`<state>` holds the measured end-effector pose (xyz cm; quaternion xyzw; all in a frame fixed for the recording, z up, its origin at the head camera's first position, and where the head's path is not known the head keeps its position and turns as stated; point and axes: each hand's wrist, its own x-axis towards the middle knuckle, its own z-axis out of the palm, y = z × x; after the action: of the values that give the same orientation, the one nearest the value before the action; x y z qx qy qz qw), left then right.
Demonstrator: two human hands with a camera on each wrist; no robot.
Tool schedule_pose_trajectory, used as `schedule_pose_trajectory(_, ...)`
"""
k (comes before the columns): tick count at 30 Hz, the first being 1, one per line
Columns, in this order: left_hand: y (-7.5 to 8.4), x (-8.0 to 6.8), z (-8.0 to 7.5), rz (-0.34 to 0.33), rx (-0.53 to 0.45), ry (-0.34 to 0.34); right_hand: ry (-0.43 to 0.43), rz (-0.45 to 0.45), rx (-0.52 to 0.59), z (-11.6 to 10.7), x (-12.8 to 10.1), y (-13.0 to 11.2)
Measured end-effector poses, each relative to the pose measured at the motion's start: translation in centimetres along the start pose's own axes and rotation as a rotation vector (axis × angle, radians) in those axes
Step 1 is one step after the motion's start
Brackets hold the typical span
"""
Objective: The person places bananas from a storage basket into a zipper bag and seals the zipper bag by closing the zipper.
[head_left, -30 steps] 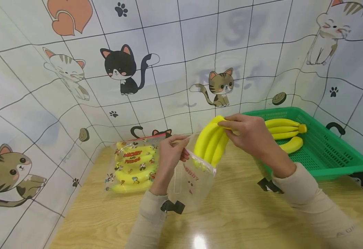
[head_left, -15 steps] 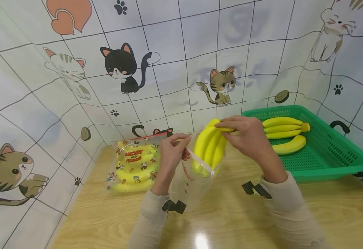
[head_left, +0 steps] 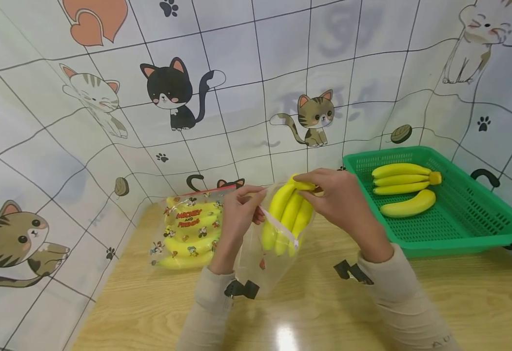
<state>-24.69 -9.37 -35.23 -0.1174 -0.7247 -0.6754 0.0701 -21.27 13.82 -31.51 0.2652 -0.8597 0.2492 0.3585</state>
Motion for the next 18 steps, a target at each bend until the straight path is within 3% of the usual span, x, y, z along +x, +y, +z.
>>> schedule_pose_trajectory(6,0.12,0.13,0.05,-0.005,0.006,-0.002,-0.035,0.003,-0.020,0.28,0.06,-0.30)
schedule_pose_trajectory(18,0.27,0.00,0.02,-0.003,0.005,0.005,-0.135,-0.018,0.044,0.73,0.00,-0.30)
